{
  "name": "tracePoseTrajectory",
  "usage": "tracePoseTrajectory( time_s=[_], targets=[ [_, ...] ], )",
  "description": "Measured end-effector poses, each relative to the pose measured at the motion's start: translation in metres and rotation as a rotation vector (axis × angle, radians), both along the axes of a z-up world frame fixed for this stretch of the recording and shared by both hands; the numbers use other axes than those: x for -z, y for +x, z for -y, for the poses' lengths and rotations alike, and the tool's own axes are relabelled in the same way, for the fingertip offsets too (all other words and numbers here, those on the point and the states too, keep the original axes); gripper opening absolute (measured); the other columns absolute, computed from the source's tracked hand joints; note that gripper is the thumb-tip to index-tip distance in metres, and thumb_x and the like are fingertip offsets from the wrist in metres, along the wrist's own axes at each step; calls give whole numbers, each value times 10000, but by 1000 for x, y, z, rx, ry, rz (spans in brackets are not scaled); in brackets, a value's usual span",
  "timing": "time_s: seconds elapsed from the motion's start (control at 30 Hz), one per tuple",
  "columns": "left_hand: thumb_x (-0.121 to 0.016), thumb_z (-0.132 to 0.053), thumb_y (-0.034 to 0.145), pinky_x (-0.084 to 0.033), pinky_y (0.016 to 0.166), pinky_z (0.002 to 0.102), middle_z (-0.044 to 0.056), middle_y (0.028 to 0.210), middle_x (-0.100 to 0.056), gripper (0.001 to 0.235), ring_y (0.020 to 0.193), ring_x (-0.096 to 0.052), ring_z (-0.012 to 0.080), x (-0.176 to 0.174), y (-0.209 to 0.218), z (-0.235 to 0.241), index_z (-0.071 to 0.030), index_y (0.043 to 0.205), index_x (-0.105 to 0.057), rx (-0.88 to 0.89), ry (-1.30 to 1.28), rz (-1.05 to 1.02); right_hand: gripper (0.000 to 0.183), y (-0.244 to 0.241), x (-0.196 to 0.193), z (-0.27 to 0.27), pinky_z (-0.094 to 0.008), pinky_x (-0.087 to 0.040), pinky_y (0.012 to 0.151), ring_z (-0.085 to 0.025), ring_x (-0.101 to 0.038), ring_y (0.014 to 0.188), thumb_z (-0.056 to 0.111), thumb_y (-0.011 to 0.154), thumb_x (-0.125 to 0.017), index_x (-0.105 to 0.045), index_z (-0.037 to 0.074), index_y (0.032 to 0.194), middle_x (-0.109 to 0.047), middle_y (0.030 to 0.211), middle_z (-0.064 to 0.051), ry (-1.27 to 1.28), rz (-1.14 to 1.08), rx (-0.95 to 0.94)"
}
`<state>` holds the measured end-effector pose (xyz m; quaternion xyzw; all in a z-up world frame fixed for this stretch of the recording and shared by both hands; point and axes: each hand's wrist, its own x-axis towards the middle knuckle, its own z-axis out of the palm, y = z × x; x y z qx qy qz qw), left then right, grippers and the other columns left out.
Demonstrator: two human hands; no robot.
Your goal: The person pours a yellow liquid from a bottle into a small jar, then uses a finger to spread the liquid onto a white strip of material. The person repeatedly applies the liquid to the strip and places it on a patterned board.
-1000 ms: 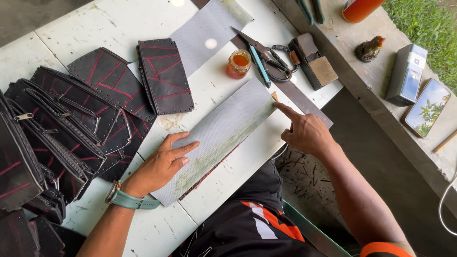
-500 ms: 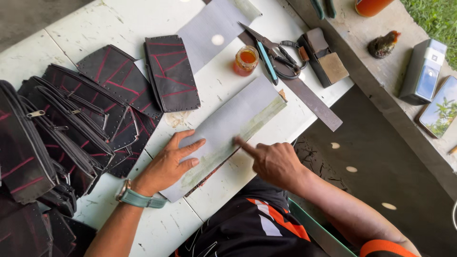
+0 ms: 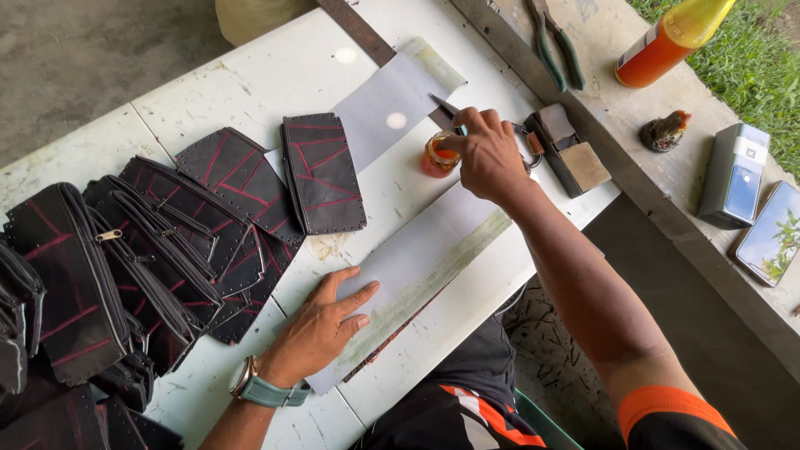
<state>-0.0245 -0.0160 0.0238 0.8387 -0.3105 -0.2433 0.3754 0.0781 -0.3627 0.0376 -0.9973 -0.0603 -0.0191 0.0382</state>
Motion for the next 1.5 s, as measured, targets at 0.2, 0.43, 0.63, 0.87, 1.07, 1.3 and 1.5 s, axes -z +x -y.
tracePoseTrajectory(
  time_s=[0.2, 0.43, 0.63, 0.87, 1.07, 1.3, 1.5],
  targets=[
    [-690, -245, 907, -433, 1089, 422, 144, 1512, -418, 502, 1371, -464, 351, 2, 1, 0, -196, 1400, -609, -8, 21, -27, 550, -10, -28, 5, -439, -417, 1023, -309, -467, 1245, -83, 830, -582, -805, 287, 1169, -565, 1410, -82, 74, -22, 4],
    [-690, -237, 909, -451, 1091, 421, 154, 1501, -443, 504, 1374, -481, 362, 6, 1, -2, -176, 1403, -608, 13, -38, 36, 379, -81, -81, 43, -392, -490, 1123, -256, -601, 1237, -48, 865, -665, -690, 119, 1204, -659, 1253, -71, 741, 11, -411],
    [-677, -254, 906, -468, 1060, 417, 147, 1516, -420, 521, 1368, -473, 356, 6, 3, 0, -217, 1419, -592, 9, 14, -10, 1027, -140, -42, 72, -227, -518, 549, -112, -570, 582, -28, 697, -633, -234, 125, 1632, -665, 890, -123, 1516, -699, 164],
    [-675, -261, 913, -469, 1057, 437, 147, 1514, -417, 510, 1373, -468, 362, 4, 3, 1, -210, 1414, -597, 9, 9, -23, 952, -137, -1, 80, -205, -463, 463, -84, -531, 497, 18, 765, -639, -247, 115, 1627, -684, 829, -142, 1455, -728, 255],
    [-669, -239, 915, -459, 1068, 429, 130, 1471, -473, 528, 1354, -490, 342, 13, 0, -5, -112, 1419, -577, -40, -89, -39, 1054, -131, -32, 23, -262, -517, 472, -128, -594, 483, 22, 702, -693, -232, 233, 1626, -727, 697, -109, 885, -840, 256],
    [-529, -178, 1032, -464, 1103, 372, 105, 1459, -546, 384, 1372, -537, 262, 36, 12, -19, -71, 1393, -604, -126, -260, -178, 1120, -169, -39, -89, -327, -606, 627, -189, -699, 521, 33, 708, -671, -123, 267, 1656, -730, 628, -105, 568, -971, -44],
    [-634, -166, 960, -447, 1094, 382, 121, 1452, -522, 382, 1347, -521, 294, 37, 9, -22, -55, 1325, -659, -87, -235, -100, 1057, -183, -77, -176, -432, -575, 643, -337, -653, 541, 111, 748, -667, -143, 266, 1653, -660, 578, -182, 386, -959, -265]
  ],
)
